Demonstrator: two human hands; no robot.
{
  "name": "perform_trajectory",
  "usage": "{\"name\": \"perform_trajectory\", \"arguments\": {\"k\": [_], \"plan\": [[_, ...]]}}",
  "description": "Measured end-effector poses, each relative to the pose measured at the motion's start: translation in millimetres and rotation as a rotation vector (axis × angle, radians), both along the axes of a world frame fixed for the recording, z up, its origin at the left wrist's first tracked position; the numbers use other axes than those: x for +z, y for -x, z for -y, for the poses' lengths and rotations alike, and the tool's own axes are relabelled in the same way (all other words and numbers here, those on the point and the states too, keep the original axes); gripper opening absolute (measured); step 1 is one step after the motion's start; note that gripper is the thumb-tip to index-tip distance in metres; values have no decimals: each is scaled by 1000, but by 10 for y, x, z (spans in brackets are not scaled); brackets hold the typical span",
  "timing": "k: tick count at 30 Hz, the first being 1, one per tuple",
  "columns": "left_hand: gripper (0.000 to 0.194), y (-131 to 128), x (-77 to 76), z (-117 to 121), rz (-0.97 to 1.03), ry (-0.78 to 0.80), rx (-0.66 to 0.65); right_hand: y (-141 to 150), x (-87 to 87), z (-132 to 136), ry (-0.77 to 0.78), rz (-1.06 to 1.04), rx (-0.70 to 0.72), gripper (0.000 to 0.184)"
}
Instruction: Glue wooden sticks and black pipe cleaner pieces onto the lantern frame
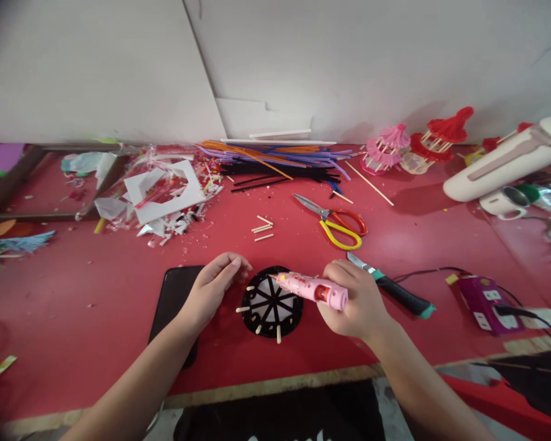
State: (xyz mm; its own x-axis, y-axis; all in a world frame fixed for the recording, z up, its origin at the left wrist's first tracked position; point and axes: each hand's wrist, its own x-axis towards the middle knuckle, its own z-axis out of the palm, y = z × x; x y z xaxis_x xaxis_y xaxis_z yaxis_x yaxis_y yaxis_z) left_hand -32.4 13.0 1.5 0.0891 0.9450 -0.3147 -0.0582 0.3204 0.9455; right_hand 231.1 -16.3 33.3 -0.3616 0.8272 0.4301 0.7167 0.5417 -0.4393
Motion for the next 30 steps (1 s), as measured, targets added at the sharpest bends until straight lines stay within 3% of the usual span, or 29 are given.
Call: {"name": "perform_trajectory", "arguments": {"k": [8,16,26,30], "plan": [[31,25,-5,8,-19,-24,-51,-34,22,-1,6,24,7,15],[34,33,50,40,14,-48,-236,-204,138,41,-15,20,34,18],[26,129,123,71,-217,-133,-332,-200,137,78,-23,64,-10,14],[24,167,137,93,-248,-147,-352,-176,127,46,-104,55,-39,16]]}}
